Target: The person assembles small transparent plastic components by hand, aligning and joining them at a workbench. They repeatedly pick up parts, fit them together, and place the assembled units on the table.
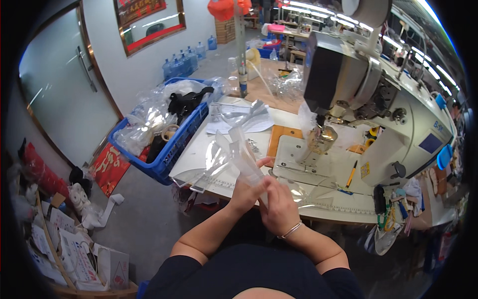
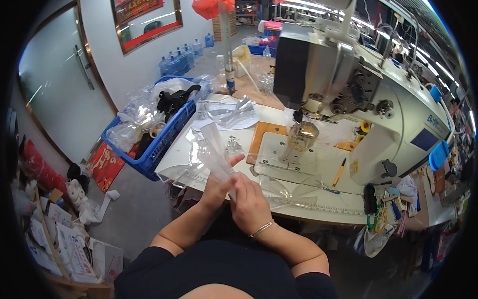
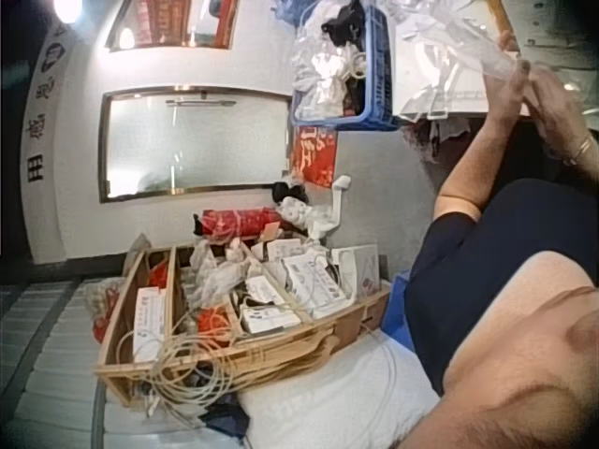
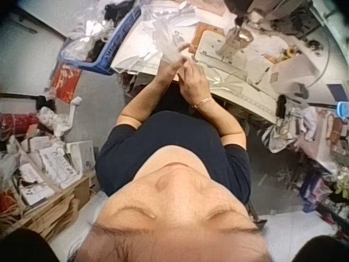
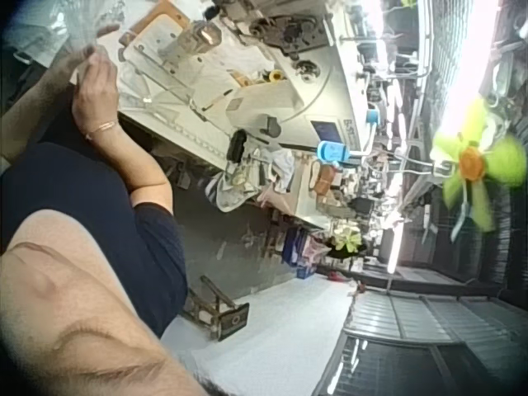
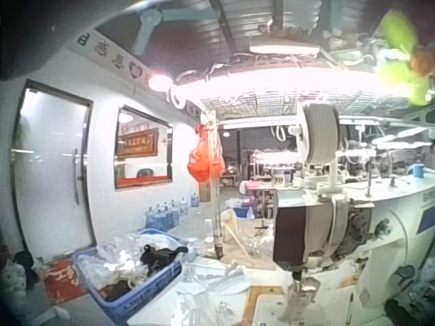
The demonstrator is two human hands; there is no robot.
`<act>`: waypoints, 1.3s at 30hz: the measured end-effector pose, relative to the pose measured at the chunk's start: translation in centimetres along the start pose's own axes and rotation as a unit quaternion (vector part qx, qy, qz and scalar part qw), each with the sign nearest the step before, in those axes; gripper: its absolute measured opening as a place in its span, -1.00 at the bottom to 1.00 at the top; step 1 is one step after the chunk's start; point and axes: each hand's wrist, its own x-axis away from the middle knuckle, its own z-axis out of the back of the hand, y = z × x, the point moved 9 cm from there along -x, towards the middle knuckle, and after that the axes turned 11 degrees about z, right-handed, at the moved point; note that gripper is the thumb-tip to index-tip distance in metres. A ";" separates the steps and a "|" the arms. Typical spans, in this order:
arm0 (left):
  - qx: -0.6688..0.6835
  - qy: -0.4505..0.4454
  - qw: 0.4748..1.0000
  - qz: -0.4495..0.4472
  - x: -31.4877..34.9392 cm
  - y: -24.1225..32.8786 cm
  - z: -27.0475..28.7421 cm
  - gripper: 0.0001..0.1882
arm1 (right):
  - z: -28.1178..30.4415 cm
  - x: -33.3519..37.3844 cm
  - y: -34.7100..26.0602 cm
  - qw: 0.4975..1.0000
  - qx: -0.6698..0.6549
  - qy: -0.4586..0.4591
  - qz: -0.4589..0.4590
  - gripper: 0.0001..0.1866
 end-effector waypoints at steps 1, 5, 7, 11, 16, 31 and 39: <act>0.025 0.040 0.999 -0.007 -0.2 1.1 0.2 -0.19 | -0.9 0.1 0.0 1.000 -0.023 -0.001 -0.012 -0.38; 0.138 -0.045 0.989 0.029 0.2 0.4 1.0 -0.32 | -0.1 -0.2 0.0 0.999 -0.043 0.012 -0.015 -0.29; 0.110 -0.035 0.993 0.020 0.5 0.5 1.3 -0.31 | 0.0 -0.3 -0.2 0.998 -0.053 0.011 -0.025 -0.35; 0.055 0.011 0.996 0.071 1.1 0.0 1.9 -0.37 | 0.0 0.6 2.0 0.977 -0.204 -0.002 -0.057 -0.56; 0.049 -0.012 0.993 0.109 2.3 0.7 0.4 -0.43 | 2.4 -2.8 4.4 0.913 -0.382 0.092 -0.112 -0.75; -0.002 -0.013 0.994 0.109 2.2 -0.1 -0.2 -0.44 | 0.1 -1.6 4.4 0.886 -0.419 0.108 -0.164 -0.79; -0.166 0.106 0.980 -0.041 1.5 2.2 2.6 -0.46 | 3.4 -3.7 3.5 0.908 -0.405 0.024 -0.102 -0.79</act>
